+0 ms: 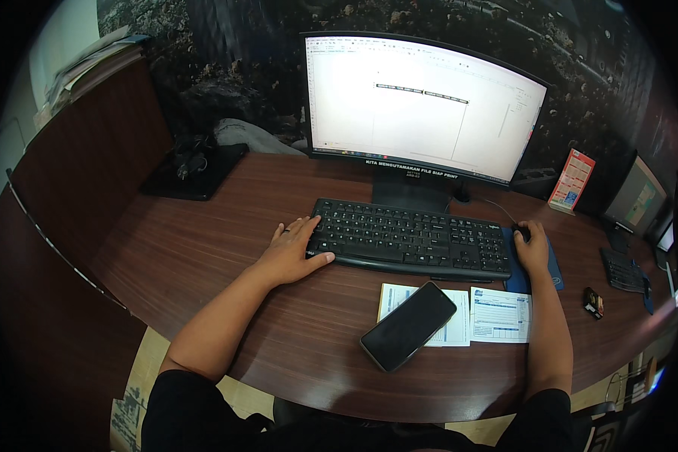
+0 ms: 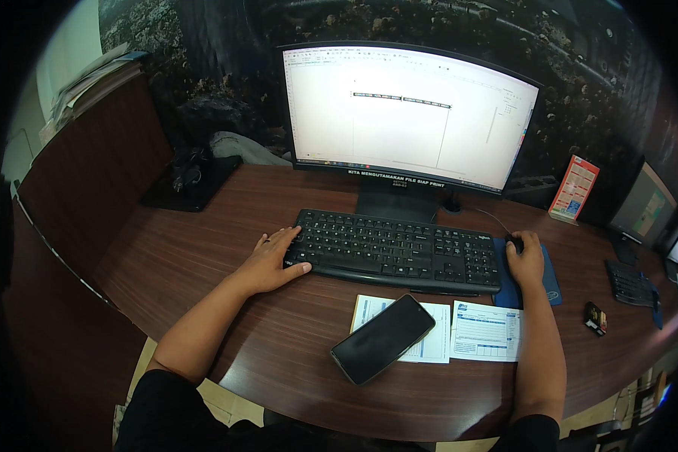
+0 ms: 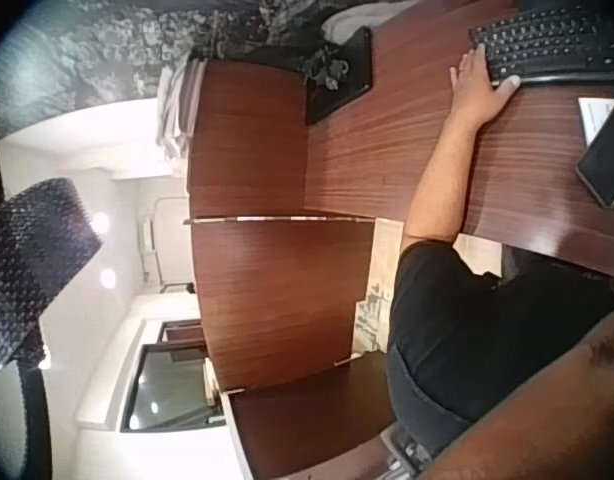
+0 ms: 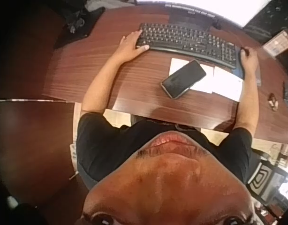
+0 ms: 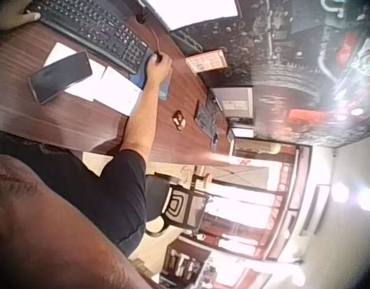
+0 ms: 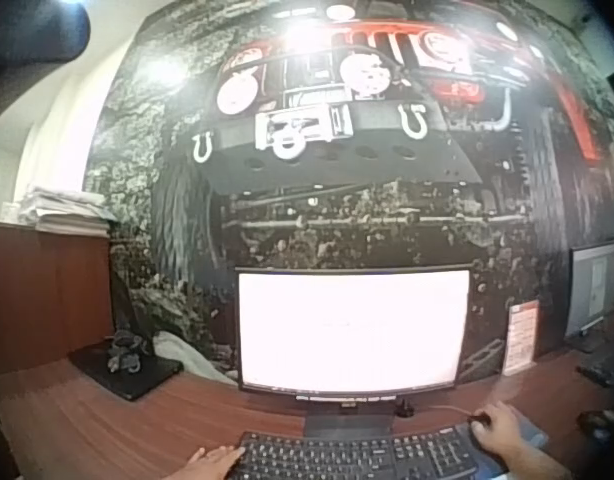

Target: Editing a graphic layout and preparing files for printing using computer software.

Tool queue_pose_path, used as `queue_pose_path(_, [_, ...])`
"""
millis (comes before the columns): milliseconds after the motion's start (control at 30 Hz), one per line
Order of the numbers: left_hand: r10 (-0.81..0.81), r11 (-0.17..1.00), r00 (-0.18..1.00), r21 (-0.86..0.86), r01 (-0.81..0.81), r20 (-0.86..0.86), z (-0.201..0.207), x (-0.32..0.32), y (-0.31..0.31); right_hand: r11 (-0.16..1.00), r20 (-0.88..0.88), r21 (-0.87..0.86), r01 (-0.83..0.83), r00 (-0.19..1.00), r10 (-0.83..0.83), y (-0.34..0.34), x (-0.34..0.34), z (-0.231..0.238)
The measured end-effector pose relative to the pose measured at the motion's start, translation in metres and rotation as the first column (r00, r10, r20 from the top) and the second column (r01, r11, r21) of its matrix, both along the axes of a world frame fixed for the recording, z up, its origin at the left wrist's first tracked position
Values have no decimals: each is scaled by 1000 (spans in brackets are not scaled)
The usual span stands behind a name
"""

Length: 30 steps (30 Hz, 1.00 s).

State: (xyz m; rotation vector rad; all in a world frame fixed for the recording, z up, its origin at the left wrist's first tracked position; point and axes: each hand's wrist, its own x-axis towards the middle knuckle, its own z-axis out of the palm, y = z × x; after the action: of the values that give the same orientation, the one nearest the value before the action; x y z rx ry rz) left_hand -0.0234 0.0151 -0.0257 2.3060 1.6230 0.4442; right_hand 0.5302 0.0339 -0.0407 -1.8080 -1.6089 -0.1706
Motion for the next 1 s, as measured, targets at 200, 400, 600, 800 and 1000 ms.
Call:
queue_pose_path(200, [71,997,997,-22,-71,-11,9,12,-6,995,-37,95,25,999,-21,0,-5,1])
queue_pose_path(400, [168,985,983,-18,-170,-80,10,24,-9,998,-4,58,17,1000,-17,3,2,-2])
queue_pose_path(600, [163,985,984,-38,-166,-69,8,21,-9,998,-6,61,-6,1000,7,3,-1,-2])
queue_pose_path(800, [158,987,984,-25,-161,-84,8,21,-8,997,2,78,-25,1000,25,2,1,-1])
queue_pose_path(1000, [149,988,985,-21,-151,-85,8,22,-6,997,-9,68,-20,1000,21,4,0,1])
